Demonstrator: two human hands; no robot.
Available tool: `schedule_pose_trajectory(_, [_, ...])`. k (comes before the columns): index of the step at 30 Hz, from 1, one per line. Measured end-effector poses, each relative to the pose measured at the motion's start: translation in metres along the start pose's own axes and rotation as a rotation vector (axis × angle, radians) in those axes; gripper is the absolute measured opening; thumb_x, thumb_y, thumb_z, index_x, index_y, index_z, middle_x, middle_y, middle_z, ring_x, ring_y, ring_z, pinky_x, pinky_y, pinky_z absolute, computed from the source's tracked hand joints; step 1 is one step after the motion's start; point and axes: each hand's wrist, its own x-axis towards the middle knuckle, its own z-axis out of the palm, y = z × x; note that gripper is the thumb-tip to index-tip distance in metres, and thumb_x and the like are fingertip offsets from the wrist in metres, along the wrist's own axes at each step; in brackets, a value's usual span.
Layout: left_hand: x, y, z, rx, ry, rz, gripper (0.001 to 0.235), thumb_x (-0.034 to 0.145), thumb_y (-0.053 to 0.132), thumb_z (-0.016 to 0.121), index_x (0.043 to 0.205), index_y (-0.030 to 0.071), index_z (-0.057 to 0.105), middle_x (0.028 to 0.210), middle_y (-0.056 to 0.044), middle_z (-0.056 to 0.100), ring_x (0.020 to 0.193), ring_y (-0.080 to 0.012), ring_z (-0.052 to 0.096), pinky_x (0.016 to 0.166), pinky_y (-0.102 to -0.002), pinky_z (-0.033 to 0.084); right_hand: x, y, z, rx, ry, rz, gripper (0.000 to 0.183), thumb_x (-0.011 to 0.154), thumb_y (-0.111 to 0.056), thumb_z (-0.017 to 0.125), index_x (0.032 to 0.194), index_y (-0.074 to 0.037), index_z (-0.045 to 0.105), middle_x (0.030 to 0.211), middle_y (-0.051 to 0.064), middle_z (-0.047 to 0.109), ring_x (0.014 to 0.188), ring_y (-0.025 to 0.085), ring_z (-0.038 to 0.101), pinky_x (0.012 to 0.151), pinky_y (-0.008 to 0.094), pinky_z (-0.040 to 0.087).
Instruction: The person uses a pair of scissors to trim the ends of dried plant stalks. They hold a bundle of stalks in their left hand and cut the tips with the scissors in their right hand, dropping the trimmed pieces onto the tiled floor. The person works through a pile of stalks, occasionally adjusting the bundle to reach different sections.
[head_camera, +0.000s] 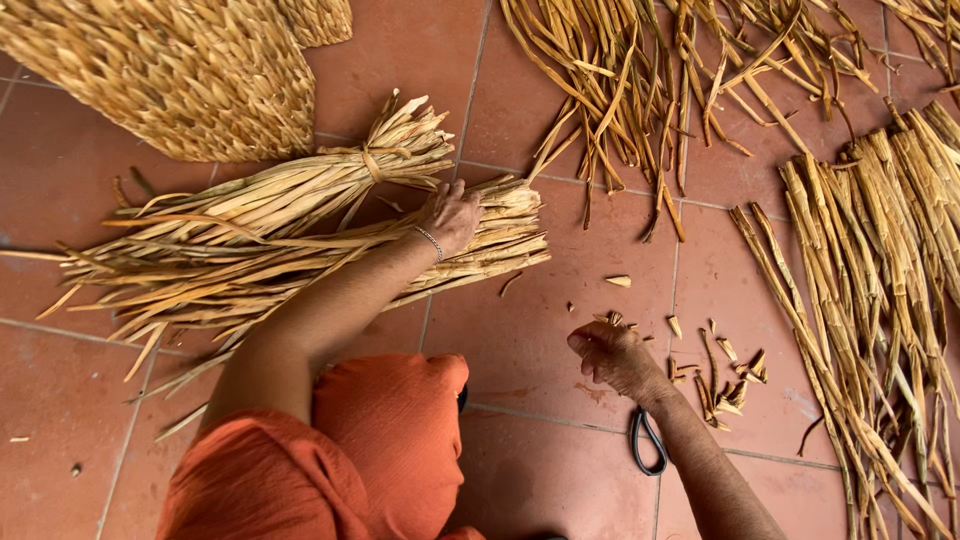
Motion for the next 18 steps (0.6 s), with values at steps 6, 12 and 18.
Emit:
schedule_pose_trajectory(6, [0.008,-0.01,0.028,-0.141,-0.267,0.001,0.112,0.092,0.073,0.055,0.161,0.018,-0.015,0.168,-0.021,-0.014,0.156,-0.0438,-0.009,0.121,-0.071,-0.006,0.03,-0.013,0.018,0.005,-0.052,-0.013,0.021,0.098,-0.022,0.063,0.105,-0.005,0.073,0.079,0.004,0.073,0.067,0.012,0.07,0.063,0.031,0.06])
schedule_pose_trajectory(12, [-0.027,0.012,-0.004,0.093,-0.294,0.037,0.168,0.051,0.077,0.089,0.161,0.019,-0.025,0.17,-0.024,-0.021,0.154,-0.0514,-0.011,0.115,-0.082,-0.001,0.082,-0.037,0.051,0.201,-0.182,-0.064,0.022,0.099,-0.022,0.062,0.105,-0.003,0.073,0.084,0.003,0.071,0.072,0.011,0.067,0.065,0.031,0.058])
schedule_pose_trajectory(18, [-0.002,0.008,-0.01,0.071,-0.304,-0.072,0.171,0.05,0.068,0.097,0.156,0.022,-0.029,0.167,-0.026,-0.024,0.153,-0.0536,-0.014,0.113,-0.079,-0.001,0.102,-0.051,0.072,0.223,-0.152,0.074,0.026,0.099,-0.026,0.063,0.108,-0.003,0.074,0.079,0.005,0.071,0.069,0.011,0.065,0.065,0.03,0.057])
